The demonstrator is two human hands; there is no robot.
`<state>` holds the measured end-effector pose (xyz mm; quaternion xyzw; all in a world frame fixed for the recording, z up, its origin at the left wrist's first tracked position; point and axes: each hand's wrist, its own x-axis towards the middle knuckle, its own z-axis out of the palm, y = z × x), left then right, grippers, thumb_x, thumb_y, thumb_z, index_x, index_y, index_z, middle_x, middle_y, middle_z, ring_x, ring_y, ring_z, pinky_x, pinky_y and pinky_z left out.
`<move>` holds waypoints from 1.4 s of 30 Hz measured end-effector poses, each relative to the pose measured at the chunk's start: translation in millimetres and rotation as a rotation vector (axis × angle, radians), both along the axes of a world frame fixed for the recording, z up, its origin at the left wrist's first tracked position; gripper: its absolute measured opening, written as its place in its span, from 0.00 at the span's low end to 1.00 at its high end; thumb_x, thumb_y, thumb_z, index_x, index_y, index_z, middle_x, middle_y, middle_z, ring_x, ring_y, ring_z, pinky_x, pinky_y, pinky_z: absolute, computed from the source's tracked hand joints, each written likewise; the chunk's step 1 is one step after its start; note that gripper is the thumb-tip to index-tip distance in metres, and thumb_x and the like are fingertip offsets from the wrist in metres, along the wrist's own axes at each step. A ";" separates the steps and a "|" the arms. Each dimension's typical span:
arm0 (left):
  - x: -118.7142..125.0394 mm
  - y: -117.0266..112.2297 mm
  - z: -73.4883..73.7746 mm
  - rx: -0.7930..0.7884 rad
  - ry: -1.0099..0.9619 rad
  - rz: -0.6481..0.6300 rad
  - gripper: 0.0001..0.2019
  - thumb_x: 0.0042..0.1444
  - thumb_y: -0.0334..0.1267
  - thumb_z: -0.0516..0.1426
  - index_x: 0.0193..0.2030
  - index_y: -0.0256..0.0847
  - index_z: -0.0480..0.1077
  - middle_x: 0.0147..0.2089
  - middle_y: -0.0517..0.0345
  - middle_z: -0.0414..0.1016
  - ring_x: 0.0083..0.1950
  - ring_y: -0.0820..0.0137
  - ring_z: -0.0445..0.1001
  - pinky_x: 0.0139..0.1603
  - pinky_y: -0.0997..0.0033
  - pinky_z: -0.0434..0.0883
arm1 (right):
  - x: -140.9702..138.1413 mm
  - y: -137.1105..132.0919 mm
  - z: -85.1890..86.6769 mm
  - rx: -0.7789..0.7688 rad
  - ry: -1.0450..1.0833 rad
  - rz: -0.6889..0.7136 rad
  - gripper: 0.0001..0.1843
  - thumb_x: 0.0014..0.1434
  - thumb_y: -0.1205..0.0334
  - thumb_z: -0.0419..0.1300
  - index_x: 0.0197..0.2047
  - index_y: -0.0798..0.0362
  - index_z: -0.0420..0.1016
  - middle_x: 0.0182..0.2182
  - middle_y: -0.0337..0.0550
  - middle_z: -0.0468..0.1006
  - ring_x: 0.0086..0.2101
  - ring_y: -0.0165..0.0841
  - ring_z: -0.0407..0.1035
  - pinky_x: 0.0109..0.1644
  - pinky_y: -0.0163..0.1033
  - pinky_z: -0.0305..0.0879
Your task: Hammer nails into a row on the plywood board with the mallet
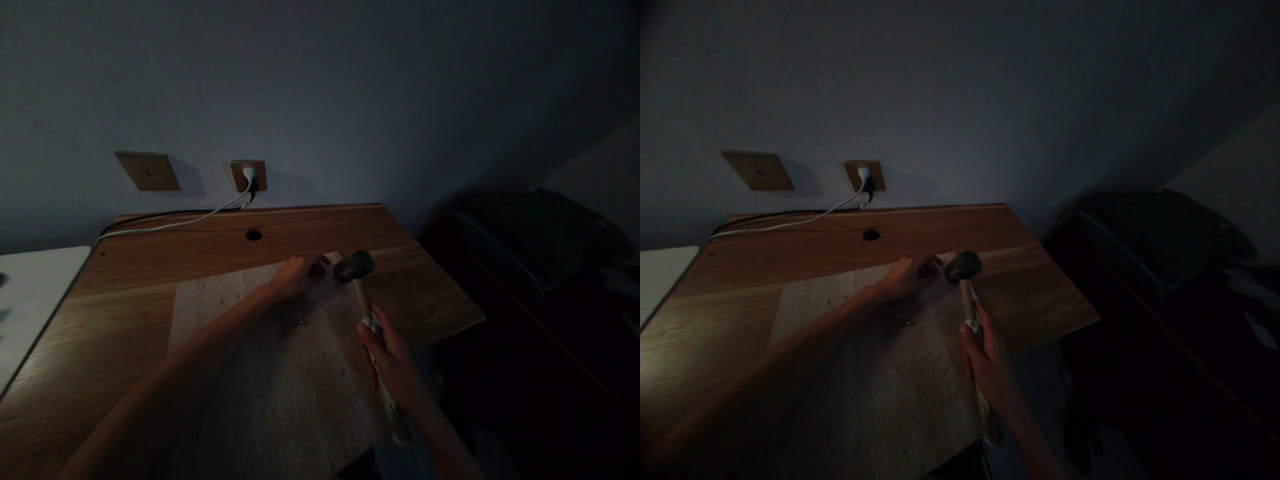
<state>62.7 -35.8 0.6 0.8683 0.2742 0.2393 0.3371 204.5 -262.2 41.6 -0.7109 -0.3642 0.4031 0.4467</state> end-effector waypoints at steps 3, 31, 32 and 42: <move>0.2 0.1 1.0 -0.044 -0.017 -0.005 0.19 0.57 0.25 0.64 0.56 0.40 0.76 0.43 0.55 0.87 0.43 0.66 0.85 0.50 0.68 0.78 | -1.0 2.5 -0.3 0.016 -0.089 0.026 0.40 0.68 0.41 0.58 0.76 0.52 0.60 0.19 0.30 0.67 0.16 0.31 0.60 0.18 0.36 0.60; -0.3 -1.4 8.9 -0.037 0.015 0.049 0.21 0.52 0.23 0.68 0.53 0.38 0.79 0.43 0.55 0.87 0.43 0.64 0.85 0.47 0.72 0.77 | 4.2 7.8 -5.7 0.064 -0.357 0.184 0.34 0.72 0.48 0.54 0.76 0.49 0.62 0.59 0.57 0.83 0.56 0.53 0.79 0.60 0.58 0.73; -0.3 -1.3 8.3 -0.032 0.012 0.046 0.21 0.53 0.23 0.67 0.53 0.39 0.78 0.43 0.56 0.87 0.43 0.64 0.85 0.47 0.71 0.77 | 3.8 7.4 -6.6 0.072 -0.362 0.171 0.33 0.72 0.47 0.55 0.76 0.48 0.62 0.60 0.57 0.82 0.57 0.53 0.78 0.59 0.58 0.74; 0.3 -1.1 6.2 -0.034 0.010 0.025 0.20 0.54 0.24 0.67 0.54 0.41 0.77 0.43 0.57 0.87 0.44 0.64 0.86 0.47 0.71 0.78 | 2.3 6.9 -9.9 0.066 -0.361 0.153 0.35 0.72 0.45 0.54 0.77 0.49 0.61 0.59 0.56 0.82 0.60 0.52 0.76 0.61 0.57 0.72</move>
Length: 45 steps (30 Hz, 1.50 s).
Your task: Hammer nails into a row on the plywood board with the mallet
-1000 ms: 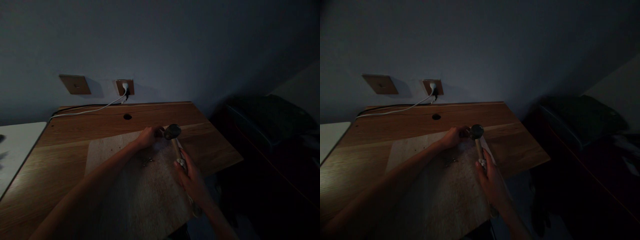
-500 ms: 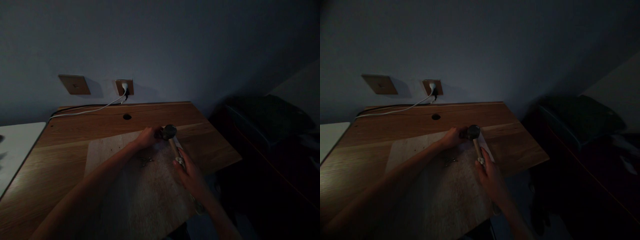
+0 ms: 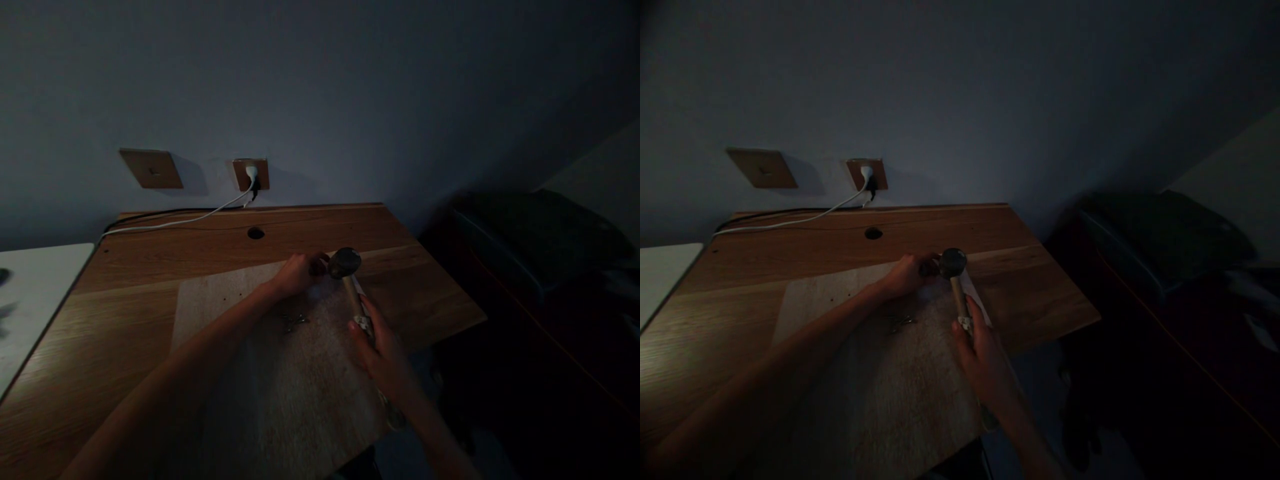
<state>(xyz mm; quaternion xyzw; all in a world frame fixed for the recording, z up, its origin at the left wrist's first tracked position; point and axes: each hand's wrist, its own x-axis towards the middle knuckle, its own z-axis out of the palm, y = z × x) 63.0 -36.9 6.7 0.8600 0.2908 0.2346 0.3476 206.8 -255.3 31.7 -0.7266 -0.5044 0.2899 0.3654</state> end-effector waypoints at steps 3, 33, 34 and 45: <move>-0.3 0.0 -0.1 -0.005 -0.010 0.001 0.20 0.53 0.24 0.67 0.53 0.40 0.77 0.43 0.56 0.88 0.44 0.64 0.86 0.48 0.70 0.78 | 0.4 -0.4 0.4 0.012 -0.003 0.001 0.34 0.71 0.47 0.56 0.76 0.46 0.63 0.56 0.54 0.84 0.57 0.53 0.78 0.59 0.58 0.73; -0.9 0.5 -1.7 0.062 0.015 0.020 0.20 0.52 0.28 0.69 0.53 0.40 0.79 0.46 0.54 0.87 0.46 0.61 0.84 0.50 0.68 0.77 | 0.6 -0.7 4.1 -0.039 0.029 -0.044 0.34 0.68 0.46 0.58 0.74 0.44 0.66 0.44 0.50 0.86 0.38 0.47 0.81 0.35 0.46 0.74; -0.8 0.5 -1.7 0.059 0.014 0.022 0.20 0.52 0.27 0.68 0.53 0.40 0.79 0.46 0.54 0.87 0.46 0.61 0.84 0.49 0.68 0.77 | 0.5 -0.9 3.7 -0.047 0.037 -0.046 0.35 0.68 0.46 0.58 0.75 0.45 0.66 0.42 0.49 0.86 0.36 0.47 0.81 0.34 0.45 0.74; -1.4 -2.7 1.8 0.004 0.011 0.017 0.23 0.53 0.22 0.65 0.56 0.40 0.77 0.45 0.55 0.88 0.44 0.64 0.85 0.50 0.68 0.78 | -3.2 -2.4 1.7 -0.048 0.064 -0.040 0.34 0.70 0.46 0.57 0.75 0.44 0.65 0.33 0.44 0.84 0.32 0.44 0.79 0.32 0.43 0.72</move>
